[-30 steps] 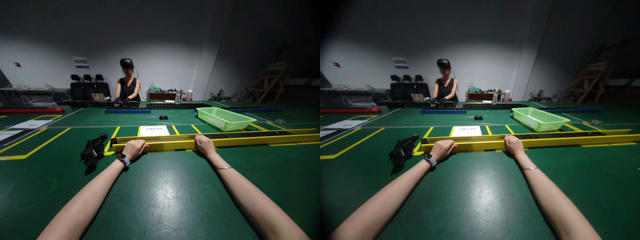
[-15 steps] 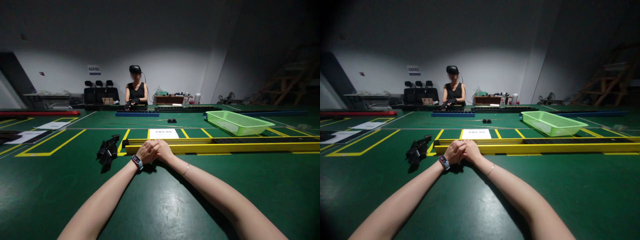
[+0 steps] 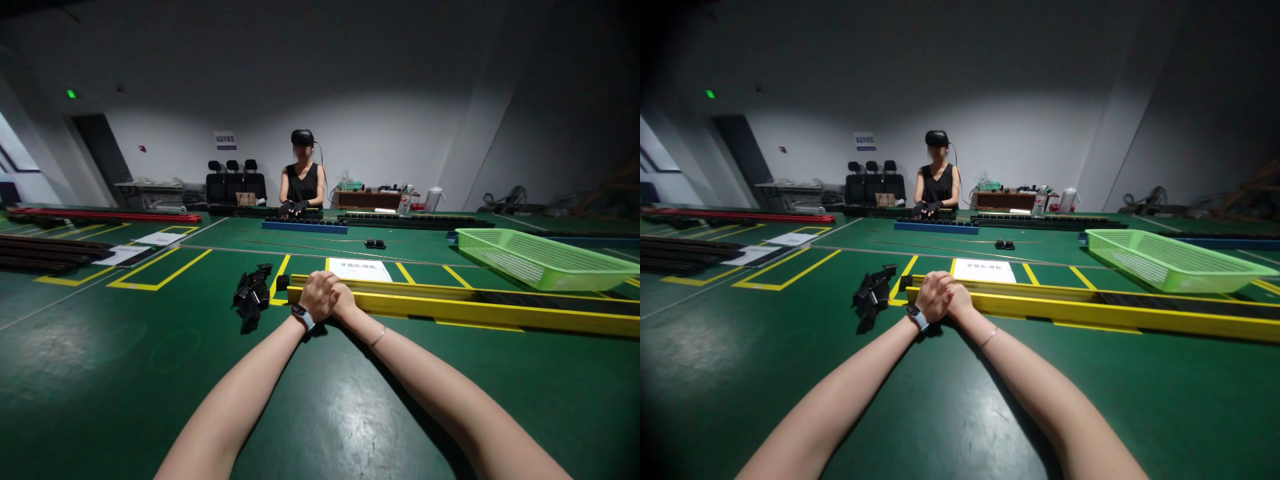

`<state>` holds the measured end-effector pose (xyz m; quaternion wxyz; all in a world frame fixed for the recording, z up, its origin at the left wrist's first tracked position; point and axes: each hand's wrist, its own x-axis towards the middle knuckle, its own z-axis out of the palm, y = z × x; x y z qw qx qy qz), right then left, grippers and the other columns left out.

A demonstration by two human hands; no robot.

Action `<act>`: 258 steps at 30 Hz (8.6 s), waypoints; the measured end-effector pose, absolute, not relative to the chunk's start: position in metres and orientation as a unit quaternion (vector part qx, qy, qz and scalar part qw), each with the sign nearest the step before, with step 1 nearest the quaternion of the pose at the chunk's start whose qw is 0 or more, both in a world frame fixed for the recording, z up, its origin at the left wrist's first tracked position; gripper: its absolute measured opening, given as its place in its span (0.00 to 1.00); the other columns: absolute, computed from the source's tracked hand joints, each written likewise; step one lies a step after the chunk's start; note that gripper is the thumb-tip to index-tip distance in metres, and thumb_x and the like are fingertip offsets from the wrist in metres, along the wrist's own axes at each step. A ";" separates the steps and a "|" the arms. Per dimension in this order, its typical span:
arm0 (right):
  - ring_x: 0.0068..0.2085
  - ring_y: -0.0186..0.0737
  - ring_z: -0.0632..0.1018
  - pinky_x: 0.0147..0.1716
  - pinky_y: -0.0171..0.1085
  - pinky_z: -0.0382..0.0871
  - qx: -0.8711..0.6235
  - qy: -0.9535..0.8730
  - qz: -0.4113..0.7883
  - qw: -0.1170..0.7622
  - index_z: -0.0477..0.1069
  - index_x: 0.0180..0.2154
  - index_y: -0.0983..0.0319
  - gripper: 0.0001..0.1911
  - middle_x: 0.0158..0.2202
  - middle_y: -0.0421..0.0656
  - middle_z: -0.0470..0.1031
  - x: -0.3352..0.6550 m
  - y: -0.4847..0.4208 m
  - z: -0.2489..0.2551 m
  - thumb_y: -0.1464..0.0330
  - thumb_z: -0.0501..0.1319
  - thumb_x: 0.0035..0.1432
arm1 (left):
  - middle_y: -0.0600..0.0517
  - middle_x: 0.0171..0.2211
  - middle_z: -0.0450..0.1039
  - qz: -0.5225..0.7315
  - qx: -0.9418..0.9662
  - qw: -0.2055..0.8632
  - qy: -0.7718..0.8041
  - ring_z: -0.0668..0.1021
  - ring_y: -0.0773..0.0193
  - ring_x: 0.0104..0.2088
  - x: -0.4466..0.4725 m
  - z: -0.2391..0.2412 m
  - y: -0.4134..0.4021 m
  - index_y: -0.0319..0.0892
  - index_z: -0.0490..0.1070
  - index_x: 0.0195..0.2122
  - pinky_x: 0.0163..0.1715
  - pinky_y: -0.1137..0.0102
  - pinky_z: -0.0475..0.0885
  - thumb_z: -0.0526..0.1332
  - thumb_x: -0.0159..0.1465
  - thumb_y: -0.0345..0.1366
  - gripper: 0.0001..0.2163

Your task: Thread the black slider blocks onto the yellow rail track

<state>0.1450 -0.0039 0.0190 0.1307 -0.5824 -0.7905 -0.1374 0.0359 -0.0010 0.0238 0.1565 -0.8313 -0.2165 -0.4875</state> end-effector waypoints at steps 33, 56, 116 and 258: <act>0.25 0.33 0.71 0.26 0.35 0.47 -0.544 -0.770 -0.262 0.206 0.69 0.29 0.60 0.22 0.24 0.40 0.74 0.274 -0.045 0.018 0.60 0.44 0.67 | 0.37 0.62 0.52 -0.364 -0.667 0.031 -0.649 0.54 0.44 0.62 0.030 0.001 0.031 0.38 0.65 0.50 0.56 0.47 0.54 0.55 0.56 0.32 0.19; 0.28 0.34 0.69 0.30 0.35 0.49 -0.545 -0.770 -0.250 0.219 0.67 0.28 0.61 0.20 0.25 0.41 0.72 0.269 -0.053 0.022 0.60 0.45 0.67 | 0.43 0.49 0.67 -0.329 -0.712 -0.004 -0.620 0.67 0.52 0.52 0.024 -0.007 0.046 0.44 0.68 0.44 0.50 0.58 0.63 0.57 0.57 0.32 0.13; 0.28 0.34 0.67 0.30 0.36 0.47 -0.546 -0.771 -0.251 0.208 0.67 0.29 0.62 0.21 0.25 0.42 0.71 0.268 -0.052 0.021 0.61 0.44 0.67 | 0.46 0.47 0.65 -0.521 -0.681 -0.283 -0.430 0.71 0.58 0.47 0.042 0.013 0.036 0.44 0.67 0.51 0.50 0.62 0.65 0.63 0.55 0.46 0.24; 0.59 0.42 0.62 0.57 0.45 0.56 -0.350 -0.879 -0.182 0.270 0.62 0.52 0.64 0.19 0.57 0.49 0.65 0.209 -0.068 0.030 0.63 0.53 0.61 | 0.49 0.38 0.73 -0.469 -0.655 -0.471 -0.360 0.75 0.58 0.43 0.054 0.014 0.017 0.42 0.67 0.36 0.46 0.68 0.66 0.54 0.61 0.47 0.14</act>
